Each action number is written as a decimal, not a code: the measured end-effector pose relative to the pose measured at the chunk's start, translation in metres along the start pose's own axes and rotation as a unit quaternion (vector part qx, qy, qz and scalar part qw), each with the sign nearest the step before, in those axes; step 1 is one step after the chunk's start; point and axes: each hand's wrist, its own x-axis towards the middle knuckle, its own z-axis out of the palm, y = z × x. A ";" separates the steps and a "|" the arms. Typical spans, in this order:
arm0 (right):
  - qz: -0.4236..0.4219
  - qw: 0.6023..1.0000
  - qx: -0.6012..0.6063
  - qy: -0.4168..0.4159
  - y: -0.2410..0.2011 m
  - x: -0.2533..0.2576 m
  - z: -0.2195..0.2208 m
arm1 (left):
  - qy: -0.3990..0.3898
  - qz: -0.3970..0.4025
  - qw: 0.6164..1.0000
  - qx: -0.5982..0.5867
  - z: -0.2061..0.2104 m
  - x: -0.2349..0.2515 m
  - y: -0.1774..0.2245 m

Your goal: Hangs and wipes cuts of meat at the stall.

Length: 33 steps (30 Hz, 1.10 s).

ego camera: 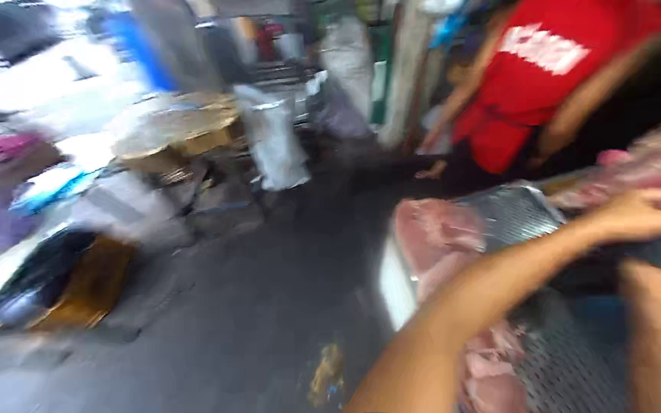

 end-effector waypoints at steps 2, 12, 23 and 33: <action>0.072 0.992 0.102 -0.009 0.007 0.008 0.026 | -0.019 -0.019 0.999 -0.032 -0.004 0.003 0.002; 0.018 0.971 0.222 -0.092 0.119 -0.056 0.069 | 0.107 0.128 0.949 0.268 -0.047 0.108 0.067; 0.050 0.965 0.232 -0.113 0.151 -0.115 0.041 | 0.035 0.241 0.790 0.563 -0.036 0.230 0.250; 0.030 0.965 0.262 0.009 0.171 -0.145 0.046 | -0.003 0.212 0.806 0.552 -0.068 0.263 0.244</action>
